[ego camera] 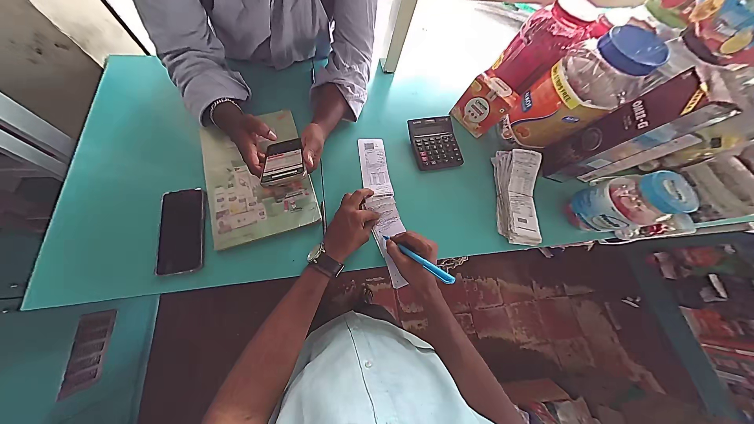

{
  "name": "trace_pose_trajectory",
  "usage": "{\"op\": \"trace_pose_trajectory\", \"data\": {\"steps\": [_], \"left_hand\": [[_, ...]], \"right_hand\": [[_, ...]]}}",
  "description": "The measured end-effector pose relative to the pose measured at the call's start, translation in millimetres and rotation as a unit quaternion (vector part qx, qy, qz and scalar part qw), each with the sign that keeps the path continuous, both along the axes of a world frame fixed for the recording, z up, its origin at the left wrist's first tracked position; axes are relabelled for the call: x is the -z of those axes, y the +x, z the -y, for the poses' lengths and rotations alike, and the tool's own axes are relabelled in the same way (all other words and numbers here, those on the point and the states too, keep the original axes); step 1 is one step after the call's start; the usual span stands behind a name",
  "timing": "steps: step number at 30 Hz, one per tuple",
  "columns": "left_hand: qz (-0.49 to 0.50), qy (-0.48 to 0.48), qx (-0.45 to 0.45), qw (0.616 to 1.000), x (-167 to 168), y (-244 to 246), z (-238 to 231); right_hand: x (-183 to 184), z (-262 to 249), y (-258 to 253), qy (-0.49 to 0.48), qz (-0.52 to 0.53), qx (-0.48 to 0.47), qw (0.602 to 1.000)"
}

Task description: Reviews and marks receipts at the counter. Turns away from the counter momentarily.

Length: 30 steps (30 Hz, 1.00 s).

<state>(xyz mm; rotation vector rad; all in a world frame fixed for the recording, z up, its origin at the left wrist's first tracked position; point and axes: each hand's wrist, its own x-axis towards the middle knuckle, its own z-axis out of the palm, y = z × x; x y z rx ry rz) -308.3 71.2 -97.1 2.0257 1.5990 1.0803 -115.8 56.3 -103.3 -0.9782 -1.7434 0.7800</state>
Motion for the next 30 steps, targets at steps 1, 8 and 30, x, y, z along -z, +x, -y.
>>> {"op": "trace_pose_trajectory", "data": {"steps": [1,8,30], "left_hand": [[0.0,0.0,0.0,1.0,0.2,0.0,0.2],[-0.002,0.001,-0.002,1.0,1.0,0.9,0.1],[0.002,-0.004,0.003,1.0,-0.9,-0.2,0.3]], "right_hand": [[0.3,0.2,0.1,0.0,0.001,0.001,1.0],[-0.3,1.5,0.9,-0.001,-0.014,0.002,1.0],[-1.9,1.1,-0.6,-0.003,0.013,0.028,1.0]]}}
